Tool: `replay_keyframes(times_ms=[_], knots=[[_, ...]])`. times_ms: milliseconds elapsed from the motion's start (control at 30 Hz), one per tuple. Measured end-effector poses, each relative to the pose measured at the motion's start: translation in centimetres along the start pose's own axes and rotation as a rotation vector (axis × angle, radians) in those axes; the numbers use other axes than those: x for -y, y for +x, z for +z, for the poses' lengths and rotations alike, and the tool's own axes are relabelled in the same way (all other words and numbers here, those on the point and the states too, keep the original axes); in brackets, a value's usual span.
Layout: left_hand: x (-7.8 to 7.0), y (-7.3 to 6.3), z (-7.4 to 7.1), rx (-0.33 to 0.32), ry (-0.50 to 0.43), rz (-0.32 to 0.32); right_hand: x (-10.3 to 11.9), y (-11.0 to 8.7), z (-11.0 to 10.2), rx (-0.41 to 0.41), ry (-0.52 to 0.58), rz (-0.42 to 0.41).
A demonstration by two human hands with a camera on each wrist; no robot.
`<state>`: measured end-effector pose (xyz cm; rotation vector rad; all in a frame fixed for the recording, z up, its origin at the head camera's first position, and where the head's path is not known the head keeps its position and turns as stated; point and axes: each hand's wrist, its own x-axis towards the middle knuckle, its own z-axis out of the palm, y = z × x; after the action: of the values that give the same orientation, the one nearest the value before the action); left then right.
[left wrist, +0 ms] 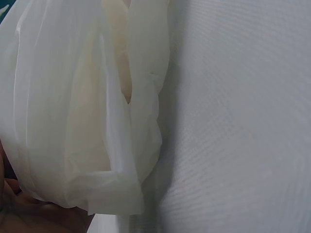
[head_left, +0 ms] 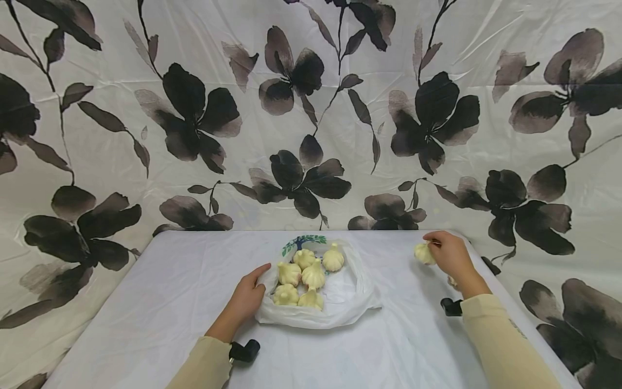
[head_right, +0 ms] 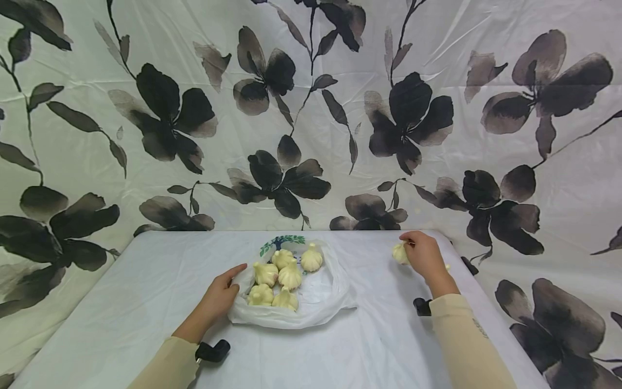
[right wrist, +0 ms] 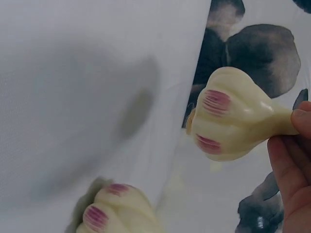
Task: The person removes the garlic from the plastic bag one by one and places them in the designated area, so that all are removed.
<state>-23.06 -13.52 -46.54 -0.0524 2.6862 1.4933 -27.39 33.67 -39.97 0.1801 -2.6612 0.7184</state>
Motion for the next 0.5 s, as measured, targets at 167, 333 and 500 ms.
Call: replay_keyframes(times_ms=[167,333,500], knots=[[0.0,0.0,-0.1,0.003,0.007,0.014,-0.7,-0.1,-0.1,-0.010,-0.013,0.028],[-0.1,0.0,-0.1,0.002,0.003,0.008,-1.3,-0.3,0.0,-0.028,-0.017,0.040],[-0.1,-0.1,-0.1,0.002,0.002,0.001,-2.0,-0.4,0.2,-0.056,-0.028,0.027]])
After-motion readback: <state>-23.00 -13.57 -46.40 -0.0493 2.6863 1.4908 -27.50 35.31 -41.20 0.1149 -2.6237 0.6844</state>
